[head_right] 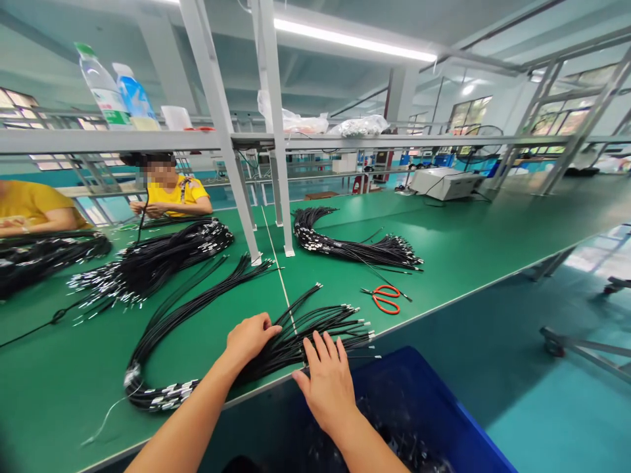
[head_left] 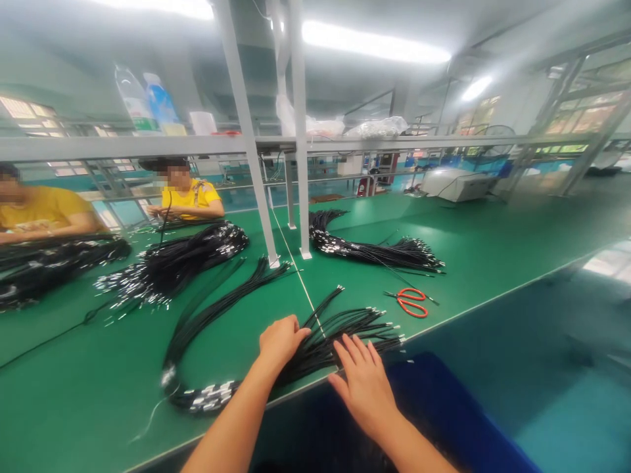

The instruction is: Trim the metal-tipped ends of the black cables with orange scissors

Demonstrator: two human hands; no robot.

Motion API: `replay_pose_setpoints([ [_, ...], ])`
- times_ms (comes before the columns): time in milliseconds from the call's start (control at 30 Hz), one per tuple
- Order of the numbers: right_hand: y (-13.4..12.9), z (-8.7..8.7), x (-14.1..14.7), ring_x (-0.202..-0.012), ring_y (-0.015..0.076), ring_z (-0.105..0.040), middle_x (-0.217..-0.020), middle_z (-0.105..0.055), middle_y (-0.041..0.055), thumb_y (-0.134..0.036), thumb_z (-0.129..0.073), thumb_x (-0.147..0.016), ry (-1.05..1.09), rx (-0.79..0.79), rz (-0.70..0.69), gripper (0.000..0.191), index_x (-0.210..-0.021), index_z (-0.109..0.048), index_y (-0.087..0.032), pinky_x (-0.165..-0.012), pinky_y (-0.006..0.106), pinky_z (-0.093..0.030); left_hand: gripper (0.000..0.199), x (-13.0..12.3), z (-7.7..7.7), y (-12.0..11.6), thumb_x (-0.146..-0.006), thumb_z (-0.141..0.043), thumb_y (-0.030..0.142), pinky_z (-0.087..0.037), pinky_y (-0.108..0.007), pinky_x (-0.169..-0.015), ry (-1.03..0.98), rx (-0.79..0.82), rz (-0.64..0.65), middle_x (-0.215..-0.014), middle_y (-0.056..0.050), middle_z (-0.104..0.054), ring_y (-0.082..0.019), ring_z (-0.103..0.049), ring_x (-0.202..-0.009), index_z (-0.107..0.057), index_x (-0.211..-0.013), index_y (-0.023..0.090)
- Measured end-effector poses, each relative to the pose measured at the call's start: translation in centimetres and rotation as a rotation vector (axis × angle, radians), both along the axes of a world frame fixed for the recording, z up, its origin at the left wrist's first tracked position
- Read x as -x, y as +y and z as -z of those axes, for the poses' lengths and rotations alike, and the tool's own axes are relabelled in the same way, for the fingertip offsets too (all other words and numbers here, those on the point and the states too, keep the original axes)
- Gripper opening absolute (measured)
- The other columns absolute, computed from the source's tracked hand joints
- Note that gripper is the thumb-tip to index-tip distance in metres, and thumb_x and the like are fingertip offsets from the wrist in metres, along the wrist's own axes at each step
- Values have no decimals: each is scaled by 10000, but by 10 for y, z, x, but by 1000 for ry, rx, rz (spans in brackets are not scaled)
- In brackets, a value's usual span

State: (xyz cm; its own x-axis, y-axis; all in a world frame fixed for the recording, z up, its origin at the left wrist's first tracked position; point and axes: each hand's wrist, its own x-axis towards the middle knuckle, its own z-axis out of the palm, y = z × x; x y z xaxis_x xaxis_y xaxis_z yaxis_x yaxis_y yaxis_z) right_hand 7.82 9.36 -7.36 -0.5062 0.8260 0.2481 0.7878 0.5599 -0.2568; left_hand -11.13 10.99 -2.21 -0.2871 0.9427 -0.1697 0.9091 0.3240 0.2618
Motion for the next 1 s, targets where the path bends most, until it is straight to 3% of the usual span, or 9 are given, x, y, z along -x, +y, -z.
replay_pose_setpoints([
  [133,4,-6,7,-1368,313,-299,-1463,-408,133,-377,-498,-905,12,-7,-8,528,-1370,-462,-129,-1101,551,-228,215,-6,-7,-5,-922,-541,294,-505,-410,-838,-21,-119,112,-1081,-64,-640,-202,-617,-960,-611,-1078,164],
  [233,4,-3,11,-1356,284,-333,-1465,-410,83,-421,-536,-878,9,24,-41,574,-1391,-434,-186,-1101,520,-261,173,-10,-5,-10,-915,-543,208,-449,-445,-926,-18,-165,222,-1127,-62,-635,-223,-567,-1078,-635,-1058,176],
  [333,2,-2,13,-1333,298,-372,-1446,-435,103,-439,-517,-886,7,57,-20,565,-1380,-452,-172,-1080,532,-294,189,-9,-1,-15,-912,-538,170,-428,-473,-949,0,-150,244,-1115,-70,-647,-240,-556,-1106,-638,-1072,169],
  [467,4,-12,19,-1364,311,-308,-1465,-393,145,-456,-424,-932,13,61,10,569,-1393,-427,-122,-1100,552,-221,219,-7,1,-17,-911,-556,212,-429,-476,-963,-12,-132,245,-1163,-69,-631,-237,-558,-1118,-616,-1118,176],
  [700,20,-12,27,-1345,295,-352,-1436,-446,100,-543,-443,-900,-24,107,-100,596,-1367,-470,-173,-1085,549,-252,218,-7,6,-6,-917,-554,305,-537,-392,-786,-23,-32,5,-1057,-64,-651,-191,-641,-896,-616,-1066,158],
  [800,25,-9,26,-1348,273,-350,-1434,-453,81,-551,-435,-899,-39,104,-123,593,-1371,-465,-193,-1089,519,-256,235,-4,5,2,-920,-547,311,-539,-390,-781,-13,-13,-75,-1076,-68,-642,-192,-638,-901,-602,-1096,164],
  [900,26,-9,24,-1349,260,-349,-1437,-453,70,-548,-445,-894,-51,87,-125,595,-1381,-452,-205,-1087,499,-263,251,4,-3,3,-914,-556,323,-534,-403,-792,-9,-11,-79,-1083,-70,-640,-199,-636,-912,-602,-1097,159],
  [1000,23,-9,21,-1344,301,-348,-1446,-438,110,-506,-455,-897,-49,47,-73,589,-1391,-438,-186,-1062,547,-272,259,24,-16,-6,-919,-545,341,-535,-397,-787,18,-44,-103,-1081,-70,-642,-195,-636,-905,-603,-1095,161],
])
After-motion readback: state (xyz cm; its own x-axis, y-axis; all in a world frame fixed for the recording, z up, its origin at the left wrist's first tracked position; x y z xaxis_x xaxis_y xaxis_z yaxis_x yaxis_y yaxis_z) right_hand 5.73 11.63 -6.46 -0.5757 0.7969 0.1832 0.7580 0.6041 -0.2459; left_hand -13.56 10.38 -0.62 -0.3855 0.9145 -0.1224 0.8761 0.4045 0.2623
